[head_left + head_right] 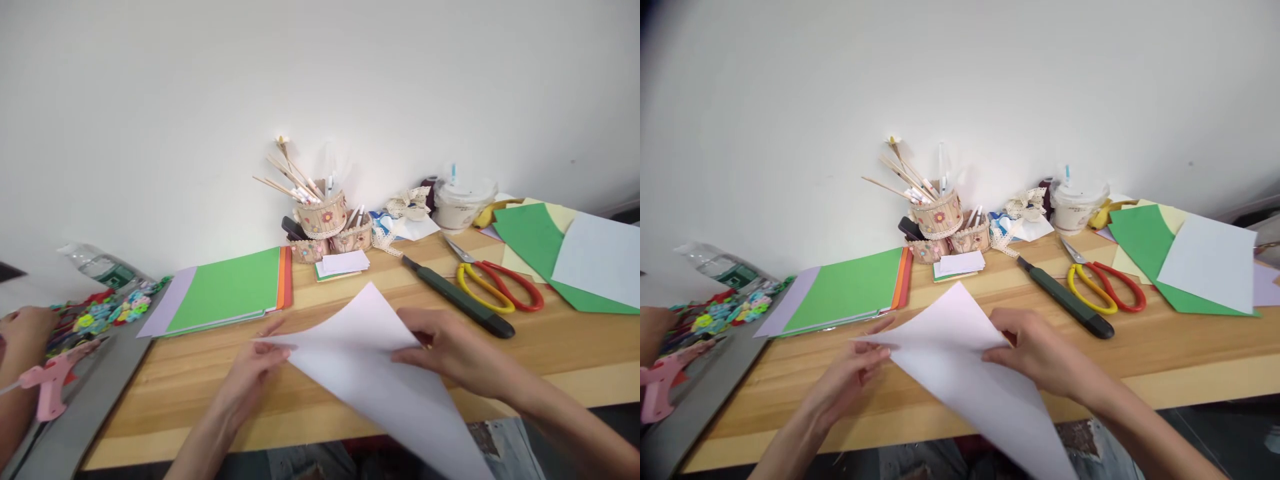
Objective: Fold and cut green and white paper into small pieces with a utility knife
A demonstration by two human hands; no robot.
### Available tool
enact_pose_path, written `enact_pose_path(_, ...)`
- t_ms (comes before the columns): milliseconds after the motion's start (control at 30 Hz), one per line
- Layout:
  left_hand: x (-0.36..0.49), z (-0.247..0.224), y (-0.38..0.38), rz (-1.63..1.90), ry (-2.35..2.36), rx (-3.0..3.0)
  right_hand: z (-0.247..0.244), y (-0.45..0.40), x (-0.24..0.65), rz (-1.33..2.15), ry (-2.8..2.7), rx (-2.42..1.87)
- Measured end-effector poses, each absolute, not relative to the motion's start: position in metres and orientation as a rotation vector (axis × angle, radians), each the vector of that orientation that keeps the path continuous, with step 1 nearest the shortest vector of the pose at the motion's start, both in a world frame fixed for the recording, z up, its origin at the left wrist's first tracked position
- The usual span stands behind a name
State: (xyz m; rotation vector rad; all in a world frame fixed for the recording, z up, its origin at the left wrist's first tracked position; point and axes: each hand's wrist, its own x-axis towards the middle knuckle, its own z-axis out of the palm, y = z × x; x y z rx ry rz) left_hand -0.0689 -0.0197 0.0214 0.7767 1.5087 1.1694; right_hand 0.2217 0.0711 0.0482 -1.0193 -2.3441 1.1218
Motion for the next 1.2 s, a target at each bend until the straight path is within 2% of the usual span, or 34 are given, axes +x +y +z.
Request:
enact_pose_path(167, -0.062, 0.051, -0.004, 1.455, 1.402, 1.095, 0.097, 0.072, 0.233, 0.323, -2.181, -0.487)
enact_pose_path(267, -0.065, 0.048, -0.002, 1.588, 1.356, 1.514, 0.092, 0.069, 0.237, 0.032, -2.159, -0.404)
enact_pose_path(333, -0.072, 0.036, -0.001, 1.507, 1.336, 1.865, 0.068, 0.07, 0.24, 0.008, -2.23, -0.423)
enact_pose_path(433, -0.085, 0.009, 0.003, 1.2, 1.291, 2.3, 0.021, 0.073, 0.244, 0.037, -2.413, -0.576)
enact_pose_path(600, -0.102, -0.021, 0.01, 0.732, 1.145, 2.5, -0.026, 0.071, 0.247, 0.044, -2.537, -0.674)
enact_pose_path(1000, -0.116, -0.007, 0.031, 0.581, 1.318, 2.272, -0.027, 0.061, 0.24, -0.087, -2.577, -0.705)
enact_pose_path(1200, -0.124, -0.003, 0.031, 0.664, 1.301, 2.131, -0.022, 0.063, 0.239, -0.096, -2.582, -0.694)
